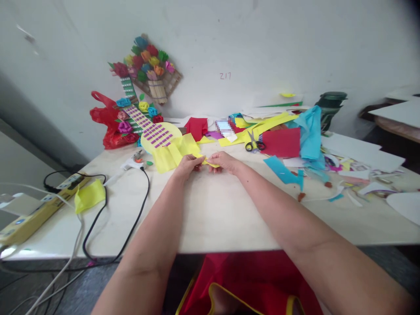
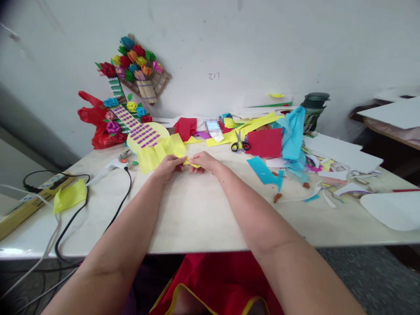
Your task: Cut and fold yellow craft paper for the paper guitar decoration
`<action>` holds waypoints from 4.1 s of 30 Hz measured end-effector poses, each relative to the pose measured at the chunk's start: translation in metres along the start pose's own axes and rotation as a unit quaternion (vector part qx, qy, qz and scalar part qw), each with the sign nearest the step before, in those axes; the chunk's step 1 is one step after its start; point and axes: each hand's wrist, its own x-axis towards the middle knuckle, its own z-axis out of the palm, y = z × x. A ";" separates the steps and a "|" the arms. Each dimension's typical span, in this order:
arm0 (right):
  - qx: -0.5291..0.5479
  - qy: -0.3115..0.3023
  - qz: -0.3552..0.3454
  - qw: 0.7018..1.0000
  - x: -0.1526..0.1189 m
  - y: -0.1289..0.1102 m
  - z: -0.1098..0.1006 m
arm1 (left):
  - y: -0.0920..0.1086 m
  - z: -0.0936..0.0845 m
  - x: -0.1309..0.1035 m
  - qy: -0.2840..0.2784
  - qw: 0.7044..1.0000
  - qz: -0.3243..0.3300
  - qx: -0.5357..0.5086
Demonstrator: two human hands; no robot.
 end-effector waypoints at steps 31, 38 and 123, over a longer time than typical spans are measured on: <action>-0.027 0.041 -0.022 0.999 0.002 -0.003 0.014 | 0.005 0.010 -0.003 0.048 0.998 0.049 -0.014; 0.006 0.023 0.006 1.000 0.005 0.001 0.011 | -0.001 -0.001 0.004 0.104 0.992 0.074 -0.007; -0.434 0.339 -0.012 0.834 0.016 0.015 -0.032 | 0.004 -0.015 0.004 0.462 0.838 0.012 0.292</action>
